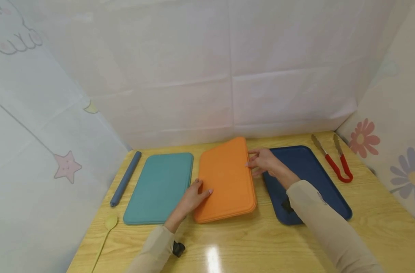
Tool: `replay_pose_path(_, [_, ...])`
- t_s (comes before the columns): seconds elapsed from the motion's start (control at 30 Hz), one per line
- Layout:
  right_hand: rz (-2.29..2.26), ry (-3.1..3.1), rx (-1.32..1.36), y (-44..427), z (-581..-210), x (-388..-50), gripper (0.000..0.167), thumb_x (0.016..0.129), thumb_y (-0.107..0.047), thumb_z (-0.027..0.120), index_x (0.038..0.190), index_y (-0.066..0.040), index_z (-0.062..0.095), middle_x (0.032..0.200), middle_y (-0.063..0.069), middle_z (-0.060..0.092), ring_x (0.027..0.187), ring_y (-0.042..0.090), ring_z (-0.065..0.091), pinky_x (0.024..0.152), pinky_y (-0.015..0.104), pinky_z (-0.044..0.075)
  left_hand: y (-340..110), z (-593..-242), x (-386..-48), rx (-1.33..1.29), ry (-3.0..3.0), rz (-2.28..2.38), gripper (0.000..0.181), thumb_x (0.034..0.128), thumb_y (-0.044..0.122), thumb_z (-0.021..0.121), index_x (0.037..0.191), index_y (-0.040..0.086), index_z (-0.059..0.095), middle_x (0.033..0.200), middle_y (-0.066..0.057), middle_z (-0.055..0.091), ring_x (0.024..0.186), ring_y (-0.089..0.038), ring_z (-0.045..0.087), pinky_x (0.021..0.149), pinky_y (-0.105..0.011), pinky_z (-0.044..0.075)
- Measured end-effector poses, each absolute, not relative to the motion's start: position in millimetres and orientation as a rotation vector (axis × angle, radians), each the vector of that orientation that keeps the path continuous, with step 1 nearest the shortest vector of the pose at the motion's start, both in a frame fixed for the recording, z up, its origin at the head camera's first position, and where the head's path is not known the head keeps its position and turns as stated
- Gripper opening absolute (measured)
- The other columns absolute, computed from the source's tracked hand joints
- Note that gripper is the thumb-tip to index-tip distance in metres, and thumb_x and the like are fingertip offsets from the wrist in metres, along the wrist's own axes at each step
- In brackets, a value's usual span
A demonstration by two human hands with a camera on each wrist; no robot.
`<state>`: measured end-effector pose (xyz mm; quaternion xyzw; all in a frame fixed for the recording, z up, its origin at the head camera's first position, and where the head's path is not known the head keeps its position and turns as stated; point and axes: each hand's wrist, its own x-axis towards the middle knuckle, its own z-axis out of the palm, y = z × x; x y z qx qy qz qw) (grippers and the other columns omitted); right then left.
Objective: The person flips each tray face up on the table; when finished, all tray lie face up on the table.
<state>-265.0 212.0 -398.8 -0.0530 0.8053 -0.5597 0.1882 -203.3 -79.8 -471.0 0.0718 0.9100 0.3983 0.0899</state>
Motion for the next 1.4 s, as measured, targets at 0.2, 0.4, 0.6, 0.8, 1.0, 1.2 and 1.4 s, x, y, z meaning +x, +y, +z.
replay_pose_path(0.2, [-1.589,2.270,-0.157,212,-392,-267,0.069,0.091,-0.007,0.067,0.149,0.002,0.030,0.127,0.028,0.045,0.093,0.023,0.063,0.075,0.043,0.058,-79,-463,-191,0.275,2.726,1.158,0.065,0.0969,0.035,0.059,0.143,-0.007,0.039,0.151,-0.030,0.026,0.138,-0.043,0.028,0.109,-0.054,0.030])
replay_pose_path(0.4, [-1.619,2.251,-0.182,209,-388,-269,0.071,0.091,-0.007,0.066,0.150,0.001,0.028,0.134,0.033,0.040,0.095,0.025,0.062,0.076,0.042,0.058,-84,-461,-173,0.344,2.722,1.155,0.067,0.0960,0.038,0.059,0.142,-0.008,0.041,0.149,-0.030,0.031,0.136,-0.044,0.032,0.108,-0.055,0.031])
replay_pose_path(0.6, [-1.626,2.243,-0.145,203,-377,-268,0.070,0.092,-0.006,0.065,0.151,-0.002,0.028,0.133,0.030,0.042,0.094,0.023,0.063,0.075,0.040,0.058,-86,-459,-152,0.334,2.693,1.173,0.076,0.0921,0.051,0.058,0.144,-0.003,0.041,0.150,-0.026,0.031,0.137,-0.043,0.032,0.108,-0.056,0.031])
replay_pose_path(0.8, [-1.644,2.254,-0.162,196,-367,-269,0.071,0.091,-0.008,0.066,0.151,-0.002,0.028,0.129,0.027,0.043,0.090,0.019,0.062,0.074,0.039,0.058,-84,-454,-138,0.387,2.671,1.161,0.090,0.0840,0.057,0.064,0.148,0.002,0.035,0.152,-0.024,0.028,0.139,-0.041,0.029,0.110,-0.054,0.029])
replay_pose_path(1.0, [-1.666,2.269,-0.150,189,-360,-267,0.070,0.091,-0.007,0.067,0.150,-0.003,0.030,0.132,0.028,0.043,0.091,0.021,0.062,0.073,0.037,0.059,-82,-457,-132,0.424,2.652,1.159,0.094,0.0788,0.038,0.079,0.151,0.005,0.029,0.154,-0.026,0.022,0.139,-0.043,0.027,0.108,-0.055,0.031])
replay_pose_path(1.2, [-1.674,2.287,-0.170,183,-354,-265,0.070,0.092,-0.008,0.066,0.151,-0.002,0.029,0.133,0.029,0.042,0.098,0.026,0.061,0.075,0.037,0.058,-78,-457,-132,0.436,2.773,1.111,0.083,0.0804,0.025,0.079,0.147,0.000,0.037,0.148,-0.029,0.032,0.134,-0.043,0.035,0.107,-0.052,0.035])
replay_pose_path(1.4, [-1.686,2.296,-0.168,178,-346,-266,0.069,0.091,-0.008,0.067,0.149,-0.002,0.031,0.129,0.027,0.044,0.096,0.025,0.060,0.075,0.038,0.058,-73,-452,-129,0.479,2.849,1.067,0.076,0.0794,0.016,0.080,0.143,-0.003,0.043,0.142,-0.028,0.043,0.130,-0.039,0.043,0.104,-0.047,0.039])
